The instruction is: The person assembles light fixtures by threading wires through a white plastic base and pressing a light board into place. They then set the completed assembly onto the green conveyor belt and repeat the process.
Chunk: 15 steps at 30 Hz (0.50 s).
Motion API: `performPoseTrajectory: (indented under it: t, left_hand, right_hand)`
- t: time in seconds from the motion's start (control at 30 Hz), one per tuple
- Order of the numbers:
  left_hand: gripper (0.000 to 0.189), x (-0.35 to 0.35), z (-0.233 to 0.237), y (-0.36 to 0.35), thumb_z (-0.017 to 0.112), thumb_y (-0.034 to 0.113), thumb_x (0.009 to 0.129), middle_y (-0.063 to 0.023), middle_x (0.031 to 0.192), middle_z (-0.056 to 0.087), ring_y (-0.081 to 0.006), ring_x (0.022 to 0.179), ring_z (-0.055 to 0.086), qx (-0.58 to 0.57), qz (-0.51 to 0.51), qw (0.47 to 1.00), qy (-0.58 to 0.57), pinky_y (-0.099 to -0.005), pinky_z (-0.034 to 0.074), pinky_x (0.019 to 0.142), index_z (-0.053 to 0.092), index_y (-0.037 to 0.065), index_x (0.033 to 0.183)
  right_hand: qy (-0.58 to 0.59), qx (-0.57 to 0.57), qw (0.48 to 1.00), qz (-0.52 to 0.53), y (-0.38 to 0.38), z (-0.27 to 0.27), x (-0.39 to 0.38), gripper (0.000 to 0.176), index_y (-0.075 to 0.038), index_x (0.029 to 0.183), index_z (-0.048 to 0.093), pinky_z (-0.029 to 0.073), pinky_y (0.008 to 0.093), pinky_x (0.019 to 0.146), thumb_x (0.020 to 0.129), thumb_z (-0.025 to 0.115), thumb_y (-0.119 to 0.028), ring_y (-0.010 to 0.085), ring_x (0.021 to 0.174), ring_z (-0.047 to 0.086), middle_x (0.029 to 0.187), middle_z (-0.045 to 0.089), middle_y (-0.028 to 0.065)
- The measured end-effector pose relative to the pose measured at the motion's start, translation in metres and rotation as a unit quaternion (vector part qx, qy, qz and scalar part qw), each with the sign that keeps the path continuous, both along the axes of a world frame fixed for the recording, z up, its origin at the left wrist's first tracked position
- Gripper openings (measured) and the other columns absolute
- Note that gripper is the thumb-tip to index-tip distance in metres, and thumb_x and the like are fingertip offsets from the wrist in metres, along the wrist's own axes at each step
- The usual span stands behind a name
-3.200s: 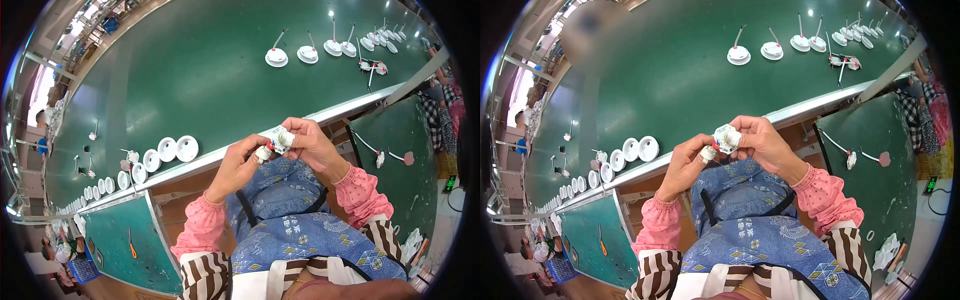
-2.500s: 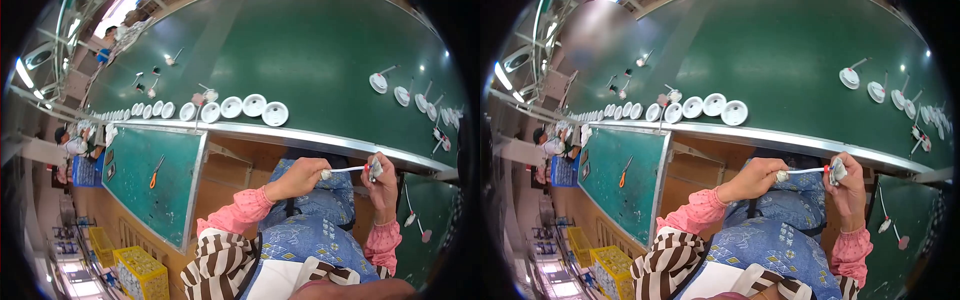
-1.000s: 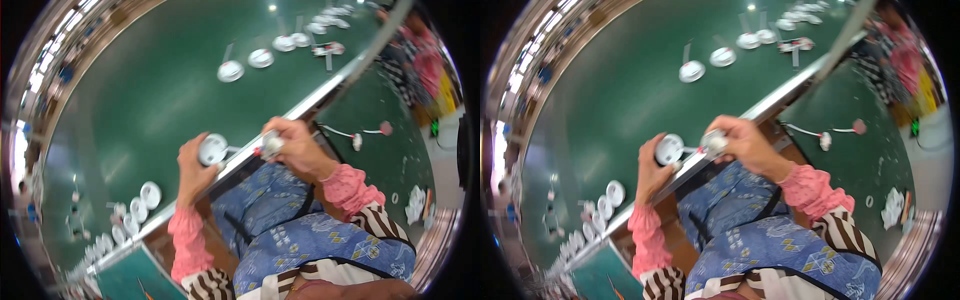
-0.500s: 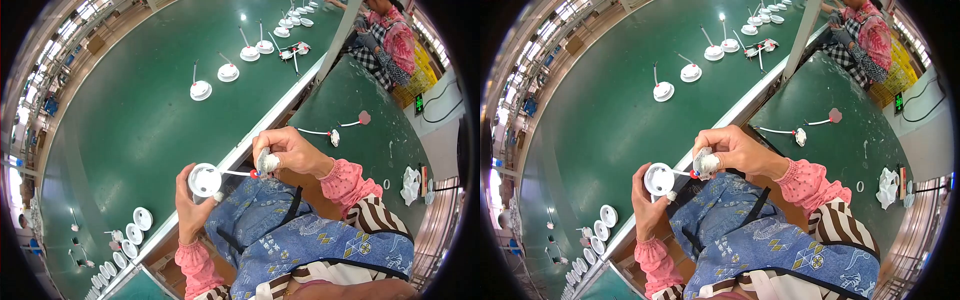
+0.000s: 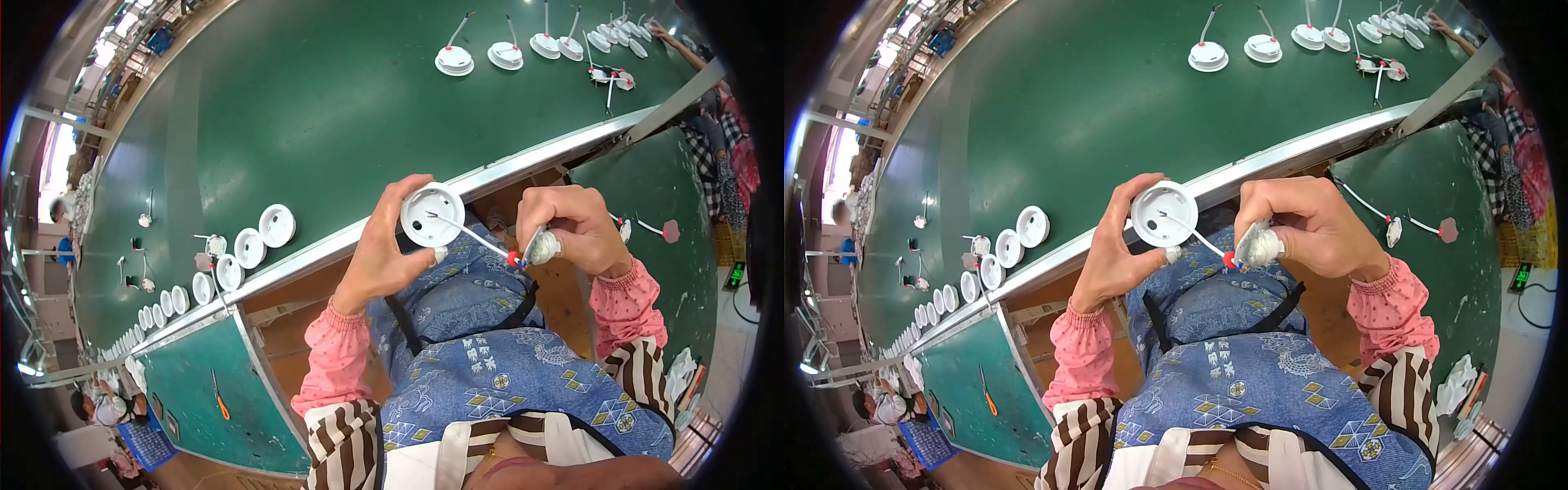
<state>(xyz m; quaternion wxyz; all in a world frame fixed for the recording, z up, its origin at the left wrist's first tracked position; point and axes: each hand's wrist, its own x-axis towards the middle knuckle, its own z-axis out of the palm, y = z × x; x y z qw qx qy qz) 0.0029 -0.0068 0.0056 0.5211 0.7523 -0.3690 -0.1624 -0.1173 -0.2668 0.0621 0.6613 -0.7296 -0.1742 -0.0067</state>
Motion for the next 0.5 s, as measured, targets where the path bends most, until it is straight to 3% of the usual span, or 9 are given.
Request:
performPoseTrajectory:
  t: [0.17, 0.4, 0.5]
  left_hand:
    - [0.087, -0.002, 0.002, -0.002, 0.083, 0.013, 0.062, -0.0101, 0.137, 0.058, -0.0265, 0.130, 0.055, -0.001, -0.002, 1.000, 0.014, -0.0395, 0.038, 0.115, 0.052, 0.006, 0.143]
    - [0.086, -0.003, 0.002, -0.002, 0.082, 0.013, 0.063, -0.0108, 0.137, 0.058, -0.0274, 0.131, 0.055, -0.002, -0.023, 1.000, -0.017, -0.0403, 0.037, 0.115, 0.051, 0.006, 0.143]
    - [0.086, -0.008, 0.005, -0.003, 0.081, 0.011, 0.063, -0.0118, 0.137, 0.057, -0.0285, 0.127, 0.056, 0.022, -0.030, 0.997, -0.061, -0.0409, 0.039, 0.114, 0.051, 0.005, 0.143]
  right_hand:
    - [0.004, -0.025, 0.999, 0.023, 0.004, 0.003, 0.000, 0.007, -0.001, 0.093, 0.071, 0.048, 0.0308, 0.070, 0.086, 0.070, -0.005, 0.0187, 0.077, 0.063, 0.084, 0.067, 0.0061]
    - [0.020, -0.081, 0.996, 0.012, 0.010, -0.001, 0.004, 0.016, -0.002, 0.096, 0.070, 0.046, 0.0305, 0.067, 0.082, 0.062, 0.002, 0.0202, 0.074, 0.062, 0.083, 0.066, 0.0079]
    - [0.061, -0.121, 0.981, -0.138, 0.026, -0.008, 0.007, 0.017, 0.000, 0.097, 0.068, 0.045, 0.0310, 0.062, 0.081, 0.060, 0.003, 0.0206, 0.070, 0.061, 0.082, 0.065, 0.0087]
